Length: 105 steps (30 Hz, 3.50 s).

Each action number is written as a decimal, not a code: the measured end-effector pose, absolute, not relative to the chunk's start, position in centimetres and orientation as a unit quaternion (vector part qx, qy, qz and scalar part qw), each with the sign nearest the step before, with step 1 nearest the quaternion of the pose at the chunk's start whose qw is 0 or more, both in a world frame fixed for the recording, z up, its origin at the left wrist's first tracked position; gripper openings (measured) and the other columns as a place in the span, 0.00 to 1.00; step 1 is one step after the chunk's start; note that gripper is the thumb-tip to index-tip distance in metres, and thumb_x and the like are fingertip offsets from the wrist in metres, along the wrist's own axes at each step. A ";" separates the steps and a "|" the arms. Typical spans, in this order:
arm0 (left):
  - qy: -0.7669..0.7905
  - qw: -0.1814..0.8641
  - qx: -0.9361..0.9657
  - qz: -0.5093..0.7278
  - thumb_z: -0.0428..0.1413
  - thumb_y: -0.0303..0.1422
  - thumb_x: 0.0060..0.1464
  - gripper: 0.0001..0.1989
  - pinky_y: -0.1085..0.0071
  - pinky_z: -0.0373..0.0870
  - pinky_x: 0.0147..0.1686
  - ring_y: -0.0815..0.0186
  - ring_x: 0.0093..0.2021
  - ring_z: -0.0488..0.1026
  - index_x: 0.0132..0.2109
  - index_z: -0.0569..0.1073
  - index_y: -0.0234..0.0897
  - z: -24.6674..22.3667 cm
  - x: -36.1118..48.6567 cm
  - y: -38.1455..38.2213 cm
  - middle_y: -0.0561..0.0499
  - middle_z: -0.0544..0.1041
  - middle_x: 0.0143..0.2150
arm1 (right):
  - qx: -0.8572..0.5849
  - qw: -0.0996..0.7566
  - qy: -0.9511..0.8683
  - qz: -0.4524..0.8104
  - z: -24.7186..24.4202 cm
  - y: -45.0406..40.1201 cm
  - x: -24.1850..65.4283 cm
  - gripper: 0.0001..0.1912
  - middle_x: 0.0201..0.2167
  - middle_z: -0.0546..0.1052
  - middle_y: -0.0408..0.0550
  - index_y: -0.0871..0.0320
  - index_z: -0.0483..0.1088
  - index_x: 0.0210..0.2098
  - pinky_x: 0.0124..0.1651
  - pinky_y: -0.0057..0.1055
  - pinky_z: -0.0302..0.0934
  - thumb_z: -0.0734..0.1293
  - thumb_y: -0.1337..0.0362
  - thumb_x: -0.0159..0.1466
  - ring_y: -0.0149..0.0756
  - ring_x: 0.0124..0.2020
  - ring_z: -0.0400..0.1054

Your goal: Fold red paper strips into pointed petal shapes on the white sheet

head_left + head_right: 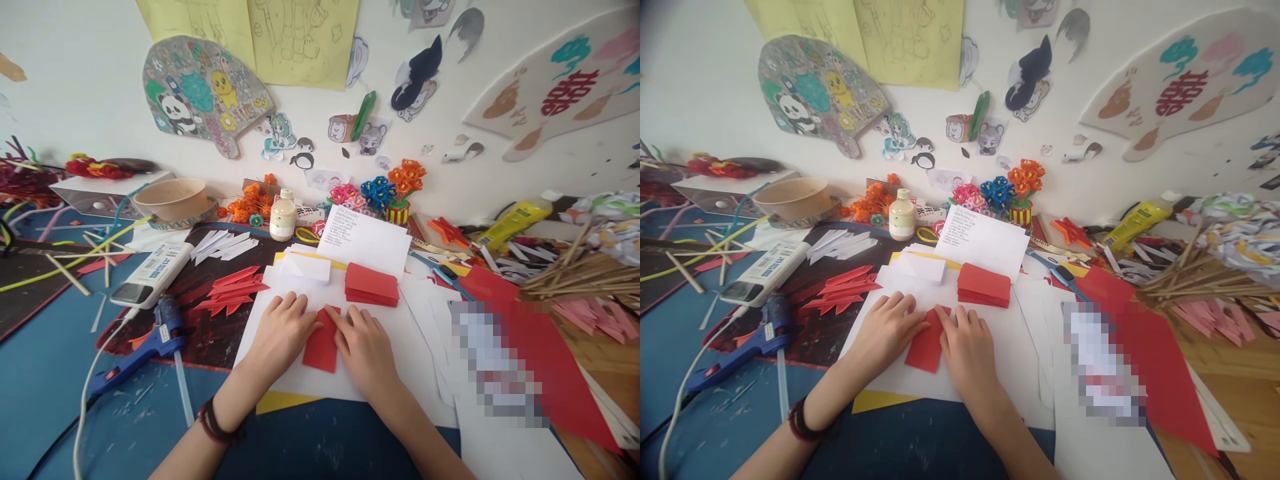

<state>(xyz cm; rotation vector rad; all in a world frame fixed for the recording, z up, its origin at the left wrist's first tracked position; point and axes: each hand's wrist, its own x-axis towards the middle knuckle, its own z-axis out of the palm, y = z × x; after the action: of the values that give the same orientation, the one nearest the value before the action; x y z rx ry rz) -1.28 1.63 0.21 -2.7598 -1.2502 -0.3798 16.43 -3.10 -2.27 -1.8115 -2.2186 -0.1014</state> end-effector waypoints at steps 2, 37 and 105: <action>-0.404 0.049 -0.904 -0.131 0.48 0.36 0.64 0.13 0.64 0.56 0.34 0.60 0.37 0.63 0.33 0.72 0.38 0.2 -1.3 1.7 0.48 0.70 0.35 | -0.631 0.141 -0.762 -0.030 -2.4 -3.1 16.4 0.25 0.36 0.69 0.48 0.48 0.63 0.60 0.38 0.35 0.58 0.60 0.70 0.65 0.39 0.36 0.61; -0.388 0.041 -0.900 -0.196 0.46 0.33 0.65 0.11 0.65 0.61 0.34 0.62 0.36 0.65 0.47 0.71 0.36 -1.3 -0.8 1.1 0.48 0.70 0.35 | -0.633 0.304 -0.712 0.027 -2.8 -2.7 16.5 0.13 0.36 0.74 0.48 0.57 0.70 0.49 0.40 0.32 0.64 0.59 0.63 0.68 0.36 0.36 0.68; -0.375 0.045 -0.916 -0.136 0.47 0.26 0.62 0.12 0.65 0.62 0.31 0.62 0.32 0.66 0.50 0.69 0.32 -1.3 -0.6 0.9 0.49 0.69 0.32 | -0.610 0.098 -0.780 -0.102 -1.7 -2.7 16.8 0.22 0.35 0.72 0.48 0.50 0.66 0.58 0.32 0.33 0.54 0.61 0.67 0.65 0.37 0.32 0.63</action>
<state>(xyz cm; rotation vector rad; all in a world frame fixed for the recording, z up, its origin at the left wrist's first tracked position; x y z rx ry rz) -0.64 0.93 -1.25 -2.7974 -1.1456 -0.4168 16.83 -2.73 -1.70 -1.8054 -2.3074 -0.3026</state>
